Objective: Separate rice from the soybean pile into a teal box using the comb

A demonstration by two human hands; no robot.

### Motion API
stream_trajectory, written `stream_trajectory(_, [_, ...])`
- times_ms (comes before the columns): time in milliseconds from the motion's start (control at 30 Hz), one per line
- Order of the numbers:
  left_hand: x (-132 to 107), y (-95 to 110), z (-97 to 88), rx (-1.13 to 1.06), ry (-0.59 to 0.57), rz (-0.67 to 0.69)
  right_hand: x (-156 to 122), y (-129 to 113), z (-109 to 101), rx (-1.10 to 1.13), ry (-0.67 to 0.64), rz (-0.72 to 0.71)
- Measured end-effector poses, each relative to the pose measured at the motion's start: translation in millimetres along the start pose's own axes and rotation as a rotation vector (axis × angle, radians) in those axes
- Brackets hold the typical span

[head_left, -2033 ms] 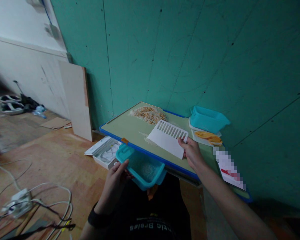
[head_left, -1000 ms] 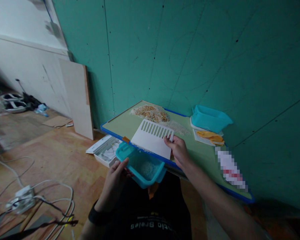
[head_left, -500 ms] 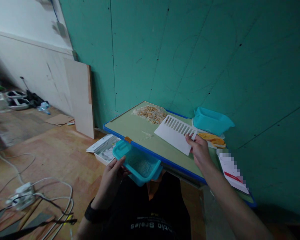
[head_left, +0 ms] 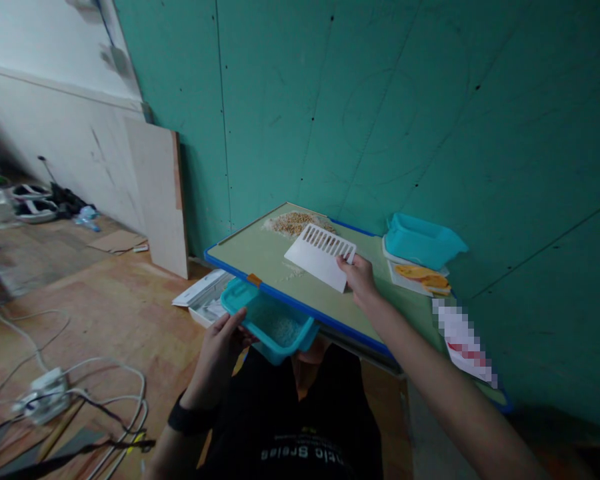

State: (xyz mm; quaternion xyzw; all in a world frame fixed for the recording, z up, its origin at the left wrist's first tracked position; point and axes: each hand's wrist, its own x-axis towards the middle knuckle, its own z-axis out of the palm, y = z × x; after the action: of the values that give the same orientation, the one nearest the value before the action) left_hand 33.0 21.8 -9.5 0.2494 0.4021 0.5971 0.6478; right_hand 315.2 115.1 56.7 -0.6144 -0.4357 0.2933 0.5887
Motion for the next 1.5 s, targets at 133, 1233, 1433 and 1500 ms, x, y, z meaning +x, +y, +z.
stream_trajectory(133, [-1.1, 0.2, 0.0, -0.007, -0.013, 0.014, -3.4, -4.8, 19.2, 0.045, -0.053, 0.065])
stream_trajectory(1233, [-0.8, -9.6, -0.7, -0.02, -0.029, 0.015, -63.9, -21.1, 7.3, 0.22, -0.264, 0.212])
stream_trajectory(1433, [-1.4, -11.5, -1.4, -0.019, -0.03, -0.001, -72.2, -27.1, 7.6, 0.225, -0.288, 0.235])
stream_trajectory(1500, [-1.8, -12.2, -2.2, -0.023, -0.031, -0.002, -73.9, -31.0, 3.3, 0.251, -0.297, 0.24])
